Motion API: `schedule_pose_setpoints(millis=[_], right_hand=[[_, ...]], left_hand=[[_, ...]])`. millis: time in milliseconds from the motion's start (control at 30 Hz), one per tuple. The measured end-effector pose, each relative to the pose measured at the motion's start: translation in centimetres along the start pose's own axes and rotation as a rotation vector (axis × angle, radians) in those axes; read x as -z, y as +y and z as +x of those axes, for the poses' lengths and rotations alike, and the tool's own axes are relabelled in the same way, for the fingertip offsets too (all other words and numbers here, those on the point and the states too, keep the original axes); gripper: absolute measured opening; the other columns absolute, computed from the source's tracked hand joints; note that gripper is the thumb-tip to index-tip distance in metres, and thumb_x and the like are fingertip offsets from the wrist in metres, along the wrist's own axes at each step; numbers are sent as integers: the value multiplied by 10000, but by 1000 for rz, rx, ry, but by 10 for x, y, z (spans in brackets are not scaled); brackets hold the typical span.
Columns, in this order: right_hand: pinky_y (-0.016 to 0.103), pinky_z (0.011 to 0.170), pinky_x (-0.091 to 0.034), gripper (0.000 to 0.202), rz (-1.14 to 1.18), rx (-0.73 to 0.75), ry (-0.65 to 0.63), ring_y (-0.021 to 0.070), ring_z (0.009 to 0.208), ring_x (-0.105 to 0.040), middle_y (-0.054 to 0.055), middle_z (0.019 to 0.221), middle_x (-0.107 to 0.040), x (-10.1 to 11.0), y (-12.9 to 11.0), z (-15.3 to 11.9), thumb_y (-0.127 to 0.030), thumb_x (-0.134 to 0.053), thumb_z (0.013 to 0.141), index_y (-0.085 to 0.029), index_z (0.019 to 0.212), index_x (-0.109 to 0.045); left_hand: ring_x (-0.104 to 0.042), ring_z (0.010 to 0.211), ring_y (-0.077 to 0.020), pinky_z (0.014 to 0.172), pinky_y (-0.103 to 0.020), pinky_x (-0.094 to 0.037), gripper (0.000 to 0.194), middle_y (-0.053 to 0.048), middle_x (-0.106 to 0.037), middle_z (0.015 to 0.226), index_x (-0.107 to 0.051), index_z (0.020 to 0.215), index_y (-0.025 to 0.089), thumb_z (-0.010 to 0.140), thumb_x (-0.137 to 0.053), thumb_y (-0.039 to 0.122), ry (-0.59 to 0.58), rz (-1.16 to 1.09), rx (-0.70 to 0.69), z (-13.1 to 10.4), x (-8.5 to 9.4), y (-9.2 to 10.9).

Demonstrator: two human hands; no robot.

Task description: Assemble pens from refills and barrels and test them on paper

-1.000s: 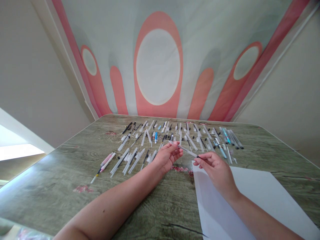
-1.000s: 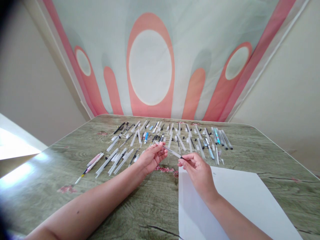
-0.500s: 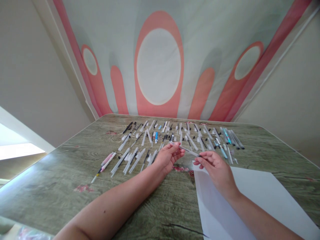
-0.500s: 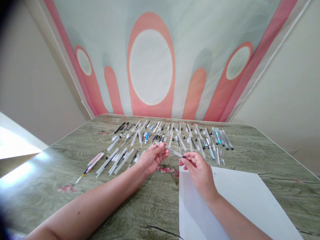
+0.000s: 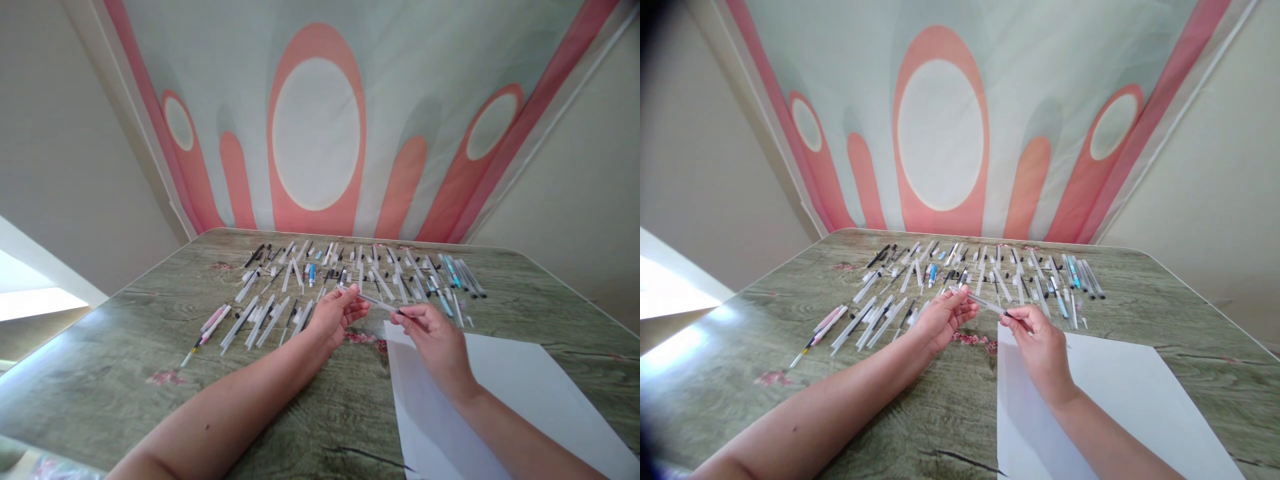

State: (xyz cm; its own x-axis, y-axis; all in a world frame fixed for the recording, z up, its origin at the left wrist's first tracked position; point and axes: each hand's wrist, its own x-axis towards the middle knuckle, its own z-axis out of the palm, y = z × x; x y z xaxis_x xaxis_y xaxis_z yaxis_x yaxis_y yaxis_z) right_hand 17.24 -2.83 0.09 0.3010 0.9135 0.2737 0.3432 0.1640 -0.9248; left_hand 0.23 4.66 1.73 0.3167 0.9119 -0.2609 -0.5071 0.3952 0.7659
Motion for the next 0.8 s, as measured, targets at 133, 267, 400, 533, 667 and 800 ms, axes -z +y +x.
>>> schedule_pose_setpoints(millis=[133,267,400,533,667,800], right_hand=[[350,701,-497,258,-39,12,-15,226,774,-672,53,817,-718,0,2,-1,-447,-606,798,-222,923,-597],[318,632,-476,243,-128,22,-37,201,686,-649,34,754,-703,2,-1,0,-454,-551,836,-224,905,-589],[298,606,-461,263,-221,69,-98,173,608,-622,19,706,-677,4,-4,0,-450,-435,900,-230,844,-567],[284,608,-488,246,-165,23,-127,177,649,-658,29,821,-681,2,-2,0,-454,-483,876,-236,982,-522],[278,660,-491,204,-230,72,-123,171,672,-669,15,784,-674,3,-1,0,-425,-465,891,-235,942,-517],[278,671,-476,213,-356,102,-186,163,628,-657,-14,666,-643,4,0,0,-412,-393,924,-243,897,-519]], left_hand=[[-638,589,-120,579,-218,-528,161,-49,-637,660,-575,774,107,767,-668,239,22,7,-5,1,0,0],[-626,585,-103,579,-205,-523,150,-29,-623,658,-574,767,110,758,-675,220,25,7,-24,0,0,0],[-624,588,-103,578,-204,-521,159,-31,-621,667,-567,751,110,751,-681,220,16,18,-31,0,-1,0],[-616,578,-96,572,-198,-517,146,-26,-616,663,-570,764,109,761,-670,215,28,32,-43,1,0,2],[-613,572,-97,563,-195,-512,154,-36,-620,660,-573,766,104,764,-667,226,31,50,-44,2,0,3],[-615,572,-98,566,-196,-510,160,-32,-616,649,-572,758,105,761,-670,231,33,65,-50,1,0,3]])
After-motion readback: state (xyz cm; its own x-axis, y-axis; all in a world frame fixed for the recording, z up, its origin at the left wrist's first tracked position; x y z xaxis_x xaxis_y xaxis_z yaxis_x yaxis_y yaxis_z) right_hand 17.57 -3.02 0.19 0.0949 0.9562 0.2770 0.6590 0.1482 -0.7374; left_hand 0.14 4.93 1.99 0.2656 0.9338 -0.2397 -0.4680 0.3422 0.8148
